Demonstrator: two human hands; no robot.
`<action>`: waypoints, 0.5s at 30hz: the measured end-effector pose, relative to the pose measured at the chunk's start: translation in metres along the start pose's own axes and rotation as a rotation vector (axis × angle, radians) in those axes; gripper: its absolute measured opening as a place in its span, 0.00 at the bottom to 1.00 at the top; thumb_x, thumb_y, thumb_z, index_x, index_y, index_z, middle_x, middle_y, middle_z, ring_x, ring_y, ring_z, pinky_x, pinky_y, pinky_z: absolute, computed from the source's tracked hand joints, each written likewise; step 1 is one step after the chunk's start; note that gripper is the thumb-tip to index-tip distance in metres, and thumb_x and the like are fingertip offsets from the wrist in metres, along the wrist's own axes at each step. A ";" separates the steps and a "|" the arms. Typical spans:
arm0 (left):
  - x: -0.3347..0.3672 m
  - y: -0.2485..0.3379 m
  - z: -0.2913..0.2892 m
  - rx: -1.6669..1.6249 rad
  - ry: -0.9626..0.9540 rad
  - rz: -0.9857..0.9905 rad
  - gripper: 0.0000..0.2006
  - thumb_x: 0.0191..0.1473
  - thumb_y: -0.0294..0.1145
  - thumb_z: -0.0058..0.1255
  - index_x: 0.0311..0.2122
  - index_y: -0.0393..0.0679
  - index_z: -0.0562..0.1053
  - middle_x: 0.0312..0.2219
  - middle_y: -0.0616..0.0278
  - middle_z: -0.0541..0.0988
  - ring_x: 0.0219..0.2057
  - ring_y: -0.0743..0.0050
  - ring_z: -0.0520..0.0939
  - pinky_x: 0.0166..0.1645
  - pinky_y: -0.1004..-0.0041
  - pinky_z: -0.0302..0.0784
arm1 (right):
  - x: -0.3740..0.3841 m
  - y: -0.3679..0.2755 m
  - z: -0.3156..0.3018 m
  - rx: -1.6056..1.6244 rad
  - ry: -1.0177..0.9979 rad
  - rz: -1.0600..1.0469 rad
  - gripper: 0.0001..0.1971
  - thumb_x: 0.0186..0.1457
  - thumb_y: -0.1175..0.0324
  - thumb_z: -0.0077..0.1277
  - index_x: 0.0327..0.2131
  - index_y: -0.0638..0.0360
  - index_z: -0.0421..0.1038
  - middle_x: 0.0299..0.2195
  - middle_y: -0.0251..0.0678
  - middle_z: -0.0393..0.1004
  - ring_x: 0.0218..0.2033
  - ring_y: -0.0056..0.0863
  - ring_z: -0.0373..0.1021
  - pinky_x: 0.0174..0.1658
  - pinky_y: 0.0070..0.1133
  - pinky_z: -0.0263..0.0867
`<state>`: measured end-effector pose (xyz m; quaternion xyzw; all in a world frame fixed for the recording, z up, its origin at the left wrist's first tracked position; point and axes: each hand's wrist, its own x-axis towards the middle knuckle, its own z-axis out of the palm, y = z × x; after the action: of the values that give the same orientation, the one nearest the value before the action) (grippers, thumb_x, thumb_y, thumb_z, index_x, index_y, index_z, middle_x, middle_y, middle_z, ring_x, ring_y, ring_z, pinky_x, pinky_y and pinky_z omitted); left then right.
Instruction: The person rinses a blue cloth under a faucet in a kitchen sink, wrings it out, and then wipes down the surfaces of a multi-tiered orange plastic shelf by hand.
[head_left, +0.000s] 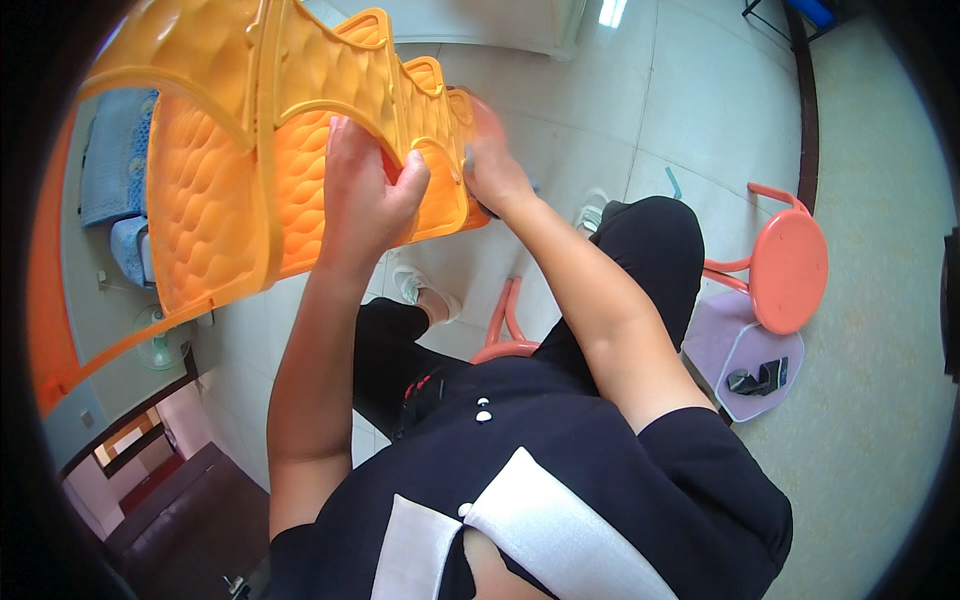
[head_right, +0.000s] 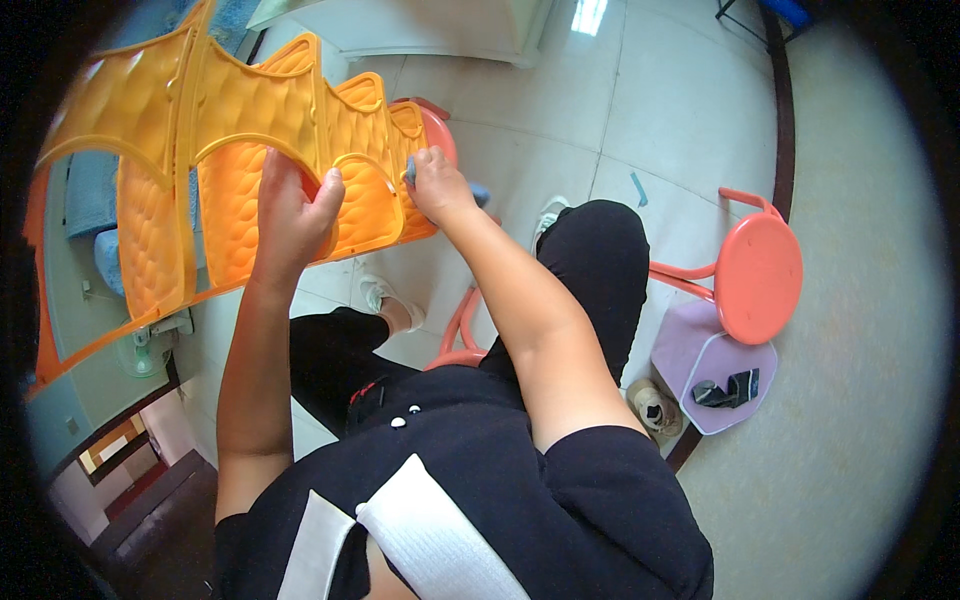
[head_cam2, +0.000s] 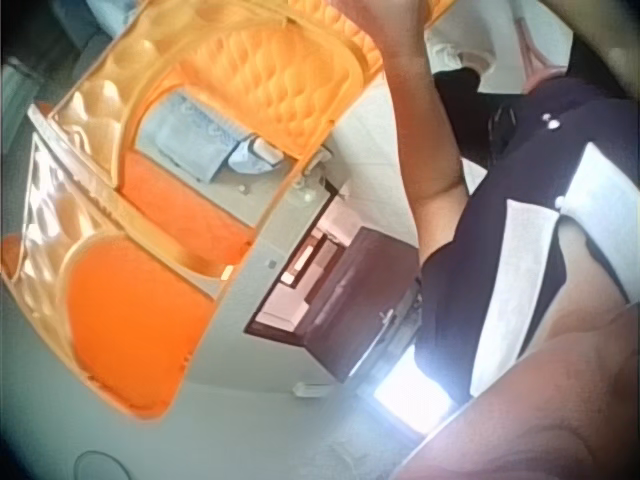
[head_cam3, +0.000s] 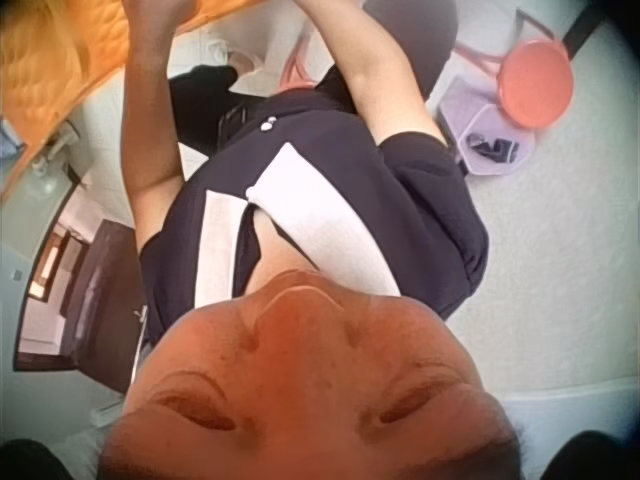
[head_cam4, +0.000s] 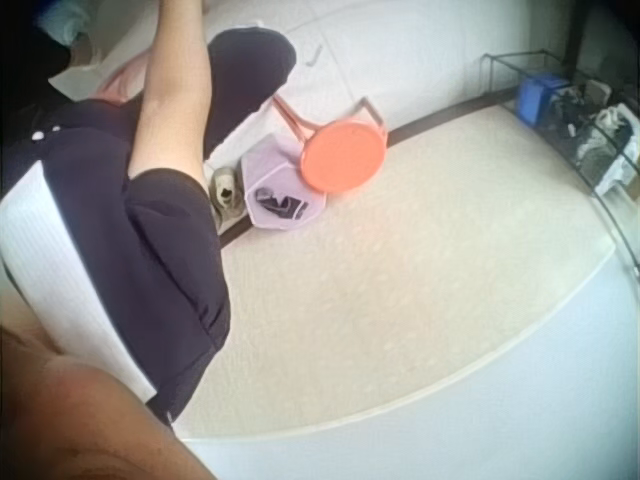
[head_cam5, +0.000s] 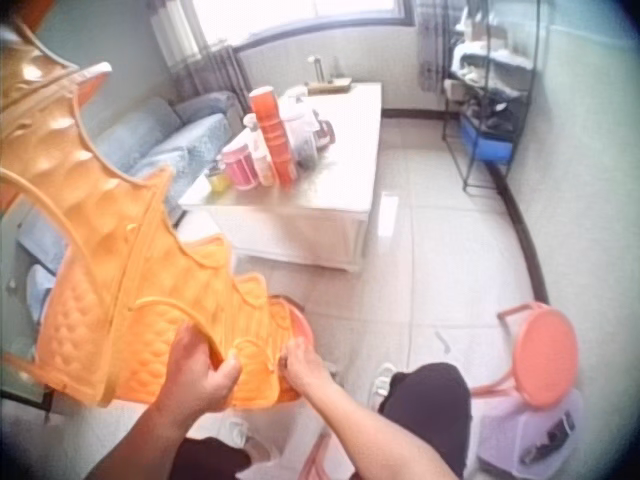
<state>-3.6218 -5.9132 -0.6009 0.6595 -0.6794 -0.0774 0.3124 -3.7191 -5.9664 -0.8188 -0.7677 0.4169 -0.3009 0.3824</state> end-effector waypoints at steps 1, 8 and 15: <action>0.001 -0.001 0.001 -0.002 0.004 0.016 0.16 0.40 0.26 0.47 0.39 0.40 0.65 0.34 0.54 0.70 0.39 0.51 0.69 0.55 0.53 0.54 | 0.005 0.002 0.003 0.019 -0.035 0.096 0.13 0.45 0.71 0.49 0.37 0.63 0.62 0.40 0.48 0.65 0.42 0.45 0.65 0.43 0.32 0.64; 0.001 -0.009 -0.003 0.000 0.017 0.024 0.15 0.39 0.28 0.47 0.36 0.41 0.67 0.31 0.55 0.70 0.36 0.52 0.69 0.50 0.55 0.57 | 0.001 0.014 0.016 -0.002 -0.276 0.448 0.13 0.44 0.69 0.48 0.34 0.67 0.67 0.36 0.53 0.71 0.39 0.47 0.69 0.41 0.33 0.66; -0.003 -0.019 0.002 0.030 0.110 0.041 0.18 0.41 0.30 0.47 0.41 0.40 0.65 0.34 0.52 0.70 0.40 0.49 0.69 0.56 0.51 0.52 | 0.000 -0.015 -0.021 0.267 -0.006 0.001 0.13 0.41 0.72 0.50 0.32 0.67 0.63 0.33 0.51 0.67 0.37 0.50 0.64 0.41 0.32 0.61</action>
<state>-3.6074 -5.9136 -0.6135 0.6532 -0.6757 -0.0243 0.3409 -3.7291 -5.9679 -0.7948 -0.7106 0.3724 -0.3515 0.4825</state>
